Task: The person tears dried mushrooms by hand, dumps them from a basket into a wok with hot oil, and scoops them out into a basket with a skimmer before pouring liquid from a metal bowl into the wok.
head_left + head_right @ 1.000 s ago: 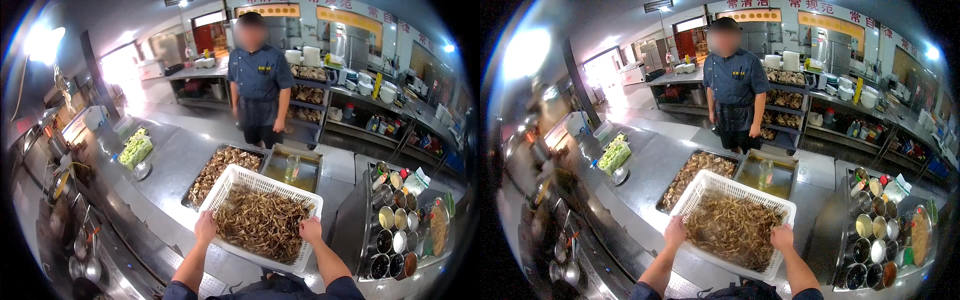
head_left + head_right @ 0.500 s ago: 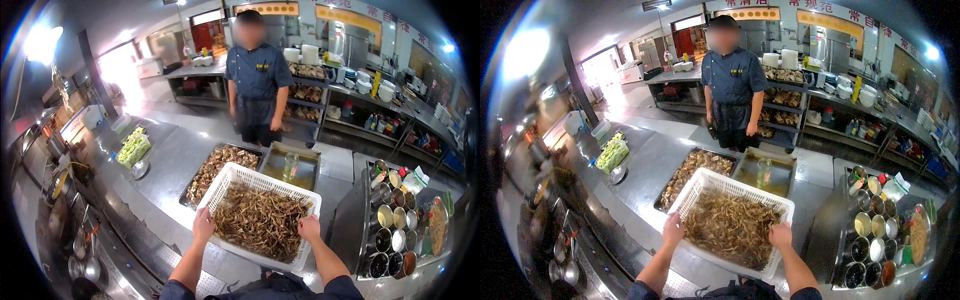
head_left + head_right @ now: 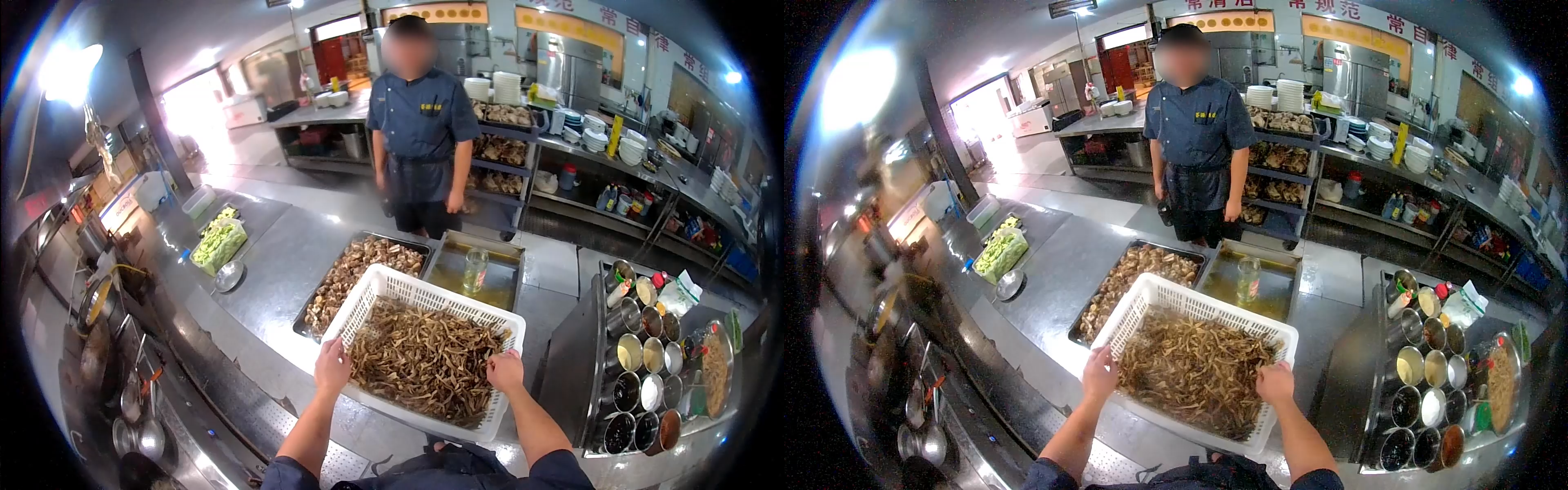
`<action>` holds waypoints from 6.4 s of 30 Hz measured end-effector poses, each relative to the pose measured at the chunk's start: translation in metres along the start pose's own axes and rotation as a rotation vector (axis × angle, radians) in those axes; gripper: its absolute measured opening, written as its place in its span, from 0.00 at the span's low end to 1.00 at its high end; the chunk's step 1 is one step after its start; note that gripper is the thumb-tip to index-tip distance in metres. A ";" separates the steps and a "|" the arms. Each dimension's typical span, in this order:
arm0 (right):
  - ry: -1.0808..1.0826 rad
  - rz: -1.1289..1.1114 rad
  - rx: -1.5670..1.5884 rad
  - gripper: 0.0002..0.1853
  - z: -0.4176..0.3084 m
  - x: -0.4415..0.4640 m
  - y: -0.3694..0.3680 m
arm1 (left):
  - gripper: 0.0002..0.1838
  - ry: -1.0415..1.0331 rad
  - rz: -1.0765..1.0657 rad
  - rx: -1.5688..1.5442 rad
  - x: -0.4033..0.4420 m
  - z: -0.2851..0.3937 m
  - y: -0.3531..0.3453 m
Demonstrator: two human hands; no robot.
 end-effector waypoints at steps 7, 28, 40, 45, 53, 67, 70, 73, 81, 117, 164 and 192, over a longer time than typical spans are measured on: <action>0.026 0.019 0.000 0.05 0.000 0.000 0.002 | 0.22 -0.036 0.028 -0.023 0.000 0.010 0.004; 0.038 0.051 0.052 0.06 0.002 0.005 0.006 | 0.07 -0.122 0.018 0.003 0.000 0.014 0.003; 0.022 0.104 0.071 0.06 0.006 0.008 -0.003 | 0.13 -0.141 -0.119 0.140 0.006 0.015 0.002; 0.009 0.087 0.081 0.05 0.005 0.009 0.002 | 0.14 -0.227 -0.039 0.123 0.009 0.020 0.001; 0.008 0.037 0.049 0.05 0.006 0.011 0.003 | 0.14 -0.080 -0.114 -0.003 0.005 0.018 0.000; 0.023 0.052 0.028 0.04 0.006 0.012 0.007 | 0.10 0.029 -0.213 0.130 0.009 0.026 0.002; 0.013 -0.008 -0.001 0.05 0.008 0.012 0.005 | 0.09 0.072 -0.249 0.156 0.009 0.029 0.003; 0.011 0.015 0.012 0.05 0.009 0.014 0.000 | 0.09 0.076 -0.254 0.156 0.008 0.030 0.003; 0.014 0.086 0.064 0.04 0.008 0.009 0.003 | 0.09 0.015 -0.177 0.091 0.005 0.018 -0.003; -0.032 0.192 0.020 0.04 0.029 0.014 -0.055 | 0.08 -0.080 -0.152 0.082 0.007 0.013 -0.005; 0.000 0.059 0.059 0.05 0.009 0.012 0.000 | 0.13 0.114 -0.249 0.285 0.010 0.016 -0.006; -0.023 0.027 0.102 0.05 0.004 0.011 0.014 | 0.11 0.036 -0.326 0.247 0.015 0.016 -0.006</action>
Point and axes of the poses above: each hand's wrist, its own x-axis towards the middle knuckle, its own y-axis out of the back of the hand, z = x × y, the point moved 1 cm from there along x, towards the middle knuckle, and after that the axes turned 11 degrees about -x, right-handed, at the moved point
